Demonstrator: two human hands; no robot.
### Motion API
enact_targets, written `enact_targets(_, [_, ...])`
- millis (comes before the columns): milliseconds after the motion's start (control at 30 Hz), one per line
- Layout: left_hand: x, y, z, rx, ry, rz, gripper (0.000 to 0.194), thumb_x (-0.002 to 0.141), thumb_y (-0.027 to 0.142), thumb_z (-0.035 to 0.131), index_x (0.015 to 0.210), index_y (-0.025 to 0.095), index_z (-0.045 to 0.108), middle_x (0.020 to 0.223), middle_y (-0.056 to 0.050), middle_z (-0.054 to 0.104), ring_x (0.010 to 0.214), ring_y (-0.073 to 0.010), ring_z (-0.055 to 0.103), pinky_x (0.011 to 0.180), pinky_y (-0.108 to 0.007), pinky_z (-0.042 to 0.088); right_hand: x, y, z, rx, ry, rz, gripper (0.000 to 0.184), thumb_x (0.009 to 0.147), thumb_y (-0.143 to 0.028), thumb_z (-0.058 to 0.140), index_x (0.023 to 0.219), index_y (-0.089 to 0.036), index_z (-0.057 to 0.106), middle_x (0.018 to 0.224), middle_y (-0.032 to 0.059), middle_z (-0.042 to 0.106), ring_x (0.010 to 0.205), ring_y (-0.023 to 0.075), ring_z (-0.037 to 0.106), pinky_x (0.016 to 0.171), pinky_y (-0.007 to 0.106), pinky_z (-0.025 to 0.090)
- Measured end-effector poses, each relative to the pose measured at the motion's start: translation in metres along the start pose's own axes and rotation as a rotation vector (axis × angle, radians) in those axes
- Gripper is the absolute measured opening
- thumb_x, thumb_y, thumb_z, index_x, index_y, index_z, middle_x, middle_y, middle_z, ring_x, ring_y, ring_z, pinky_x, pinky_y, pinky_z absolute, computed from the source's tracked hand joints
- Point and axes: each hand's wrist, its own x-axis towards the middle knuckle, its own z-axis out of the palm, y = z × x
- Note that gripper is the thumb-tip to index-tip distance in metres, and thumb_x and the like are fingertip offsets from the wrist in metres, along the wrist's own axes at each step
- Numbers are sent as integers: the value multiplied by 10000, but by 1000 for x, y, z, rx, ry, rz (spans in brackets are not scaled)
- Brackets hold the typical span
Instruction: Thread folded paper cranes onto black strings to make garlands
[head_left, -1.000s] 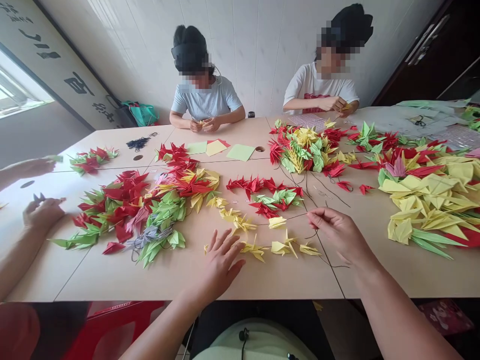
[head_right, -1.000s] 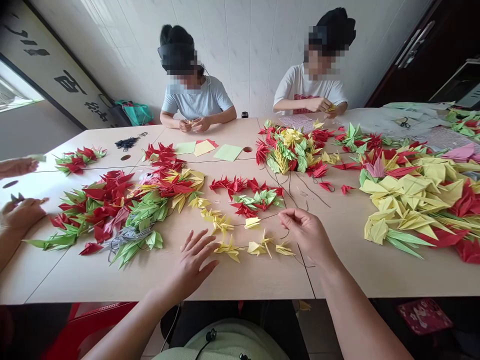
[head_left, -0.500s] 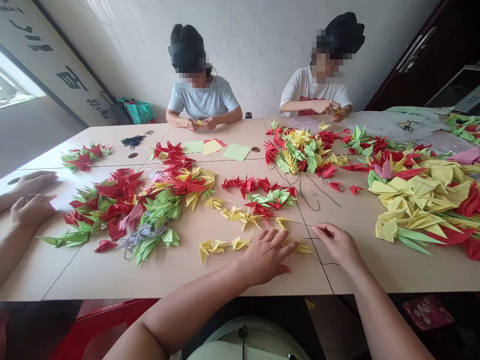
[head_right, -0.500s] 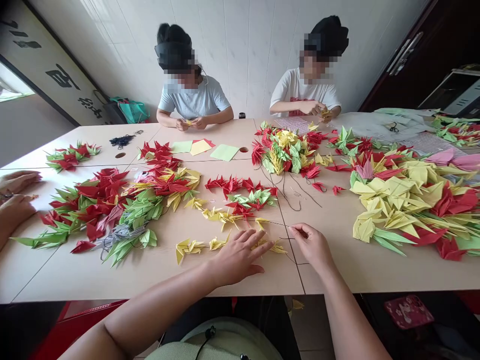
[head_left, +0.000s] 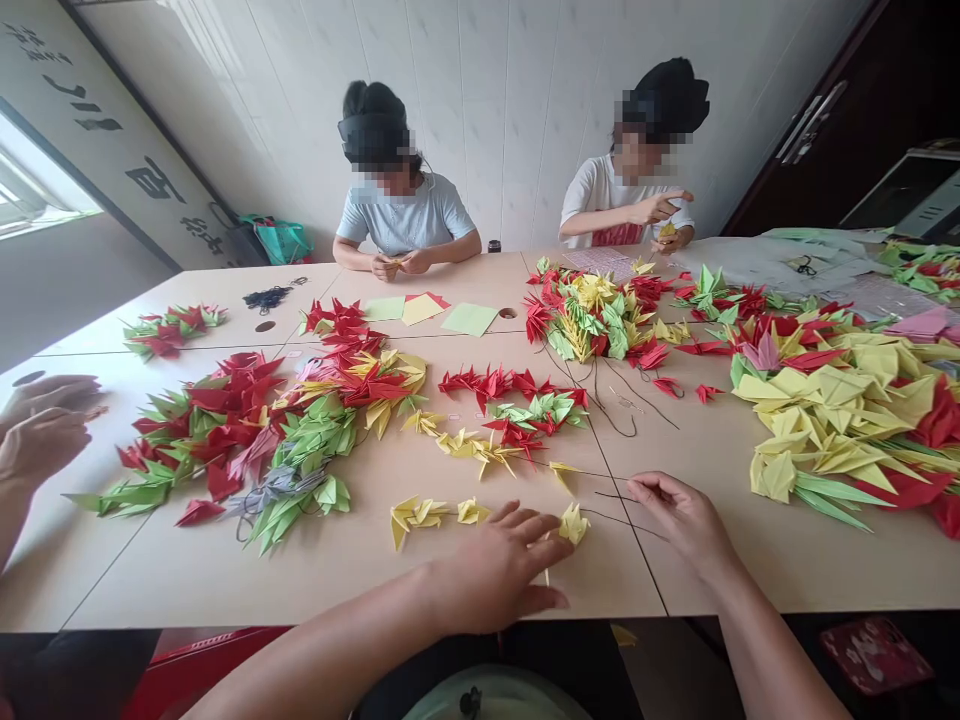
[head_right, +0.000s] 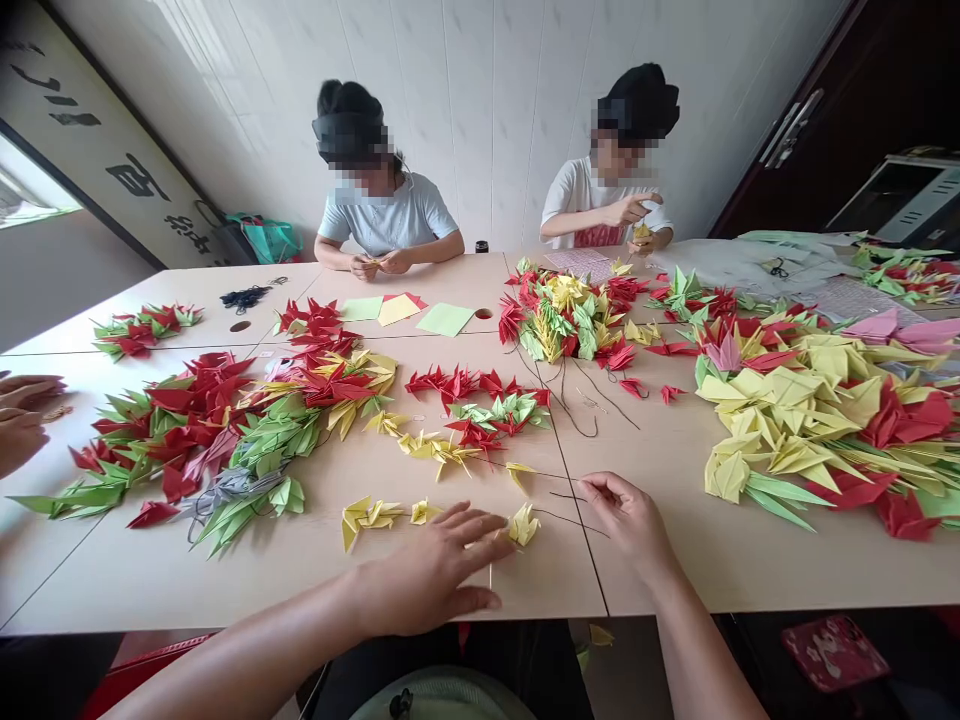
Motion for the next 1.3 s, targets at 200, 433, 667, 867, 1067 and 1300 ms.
enact_targets(200, [39, -64, -40, 102, 165, -183, 298, 888, 238, 486, 1172, 172, 549, 1221, -113, 584, 1167, -242, 519, 975, -404, 449, -7, 5, -1, 25, 19, -12, 363, 740, -547, 608, 704, -190, 663, 686, 47, 676, 668, 212, 630, 622, 282, 526])
enact_targets(433, [92, -133, -37, 185, 46, -284, 808, 689, 390, 719, 1382, 186, 358, 1477, -169, 295, 1374, -376, 222, 1085, -542, 269, -8, 11, 5, 0, 1, -70, 300, 778, -483, 591, 708, -198, 653, 721, 47, 675, 693, 206, 618, 635, 265, 502])
enact_targets(667, [120, -151, -30, 238, 127, -417, 670, 767, 270, 623, 1374, 187, 352, 1464, -164, 300, 1386, -358, 192, 1100, -530, 229, -7, 14, 4, -15, -38, -128, 273, 816, -450, 562, 718, -206, 634, 712, 35, 650, 698, 193, 597, 646, 247, 485])
enact_targets(867, [121, -141, -37, 265, 152, -342, 577, 789, 155, 532, 1352, 194, 411, 1451, -143, 339, 1386, -336, 203, 1102, -520, 235, -8, 16, 5, -8, -71, -146, 262, 842, -434, 543, 744, -208, 631, 748, 41, 650, 728, 196, 602, 661, 251, 482])
enact_targets(1067, [130, -113, -30, 354, -11, 208, 363, 887, 311, 473, 1239, 296, 559, 1480, -64, 346, 1399, -293, 208, 1129, -521, 135, -6, 17, 5, -20, -84, -138, 267, 843, -441, 540, 749, -207, 629, 747, 45, 649, 716, 196, 601, 642, 255, 490])
enact_targets(1300, [151, -137, -18, 337, 29, 72, 326, 894, 244, 467, 1189, 212, 604, 1464, -121, 366, 1382, -318, 253, 1117, -537, 166, -8, 18, 4, -47, -84, -129, 283, 832, -456, 541, 766, -202, 645, 785, 57, 668, 746, 205, 618, 678, 268, 504])
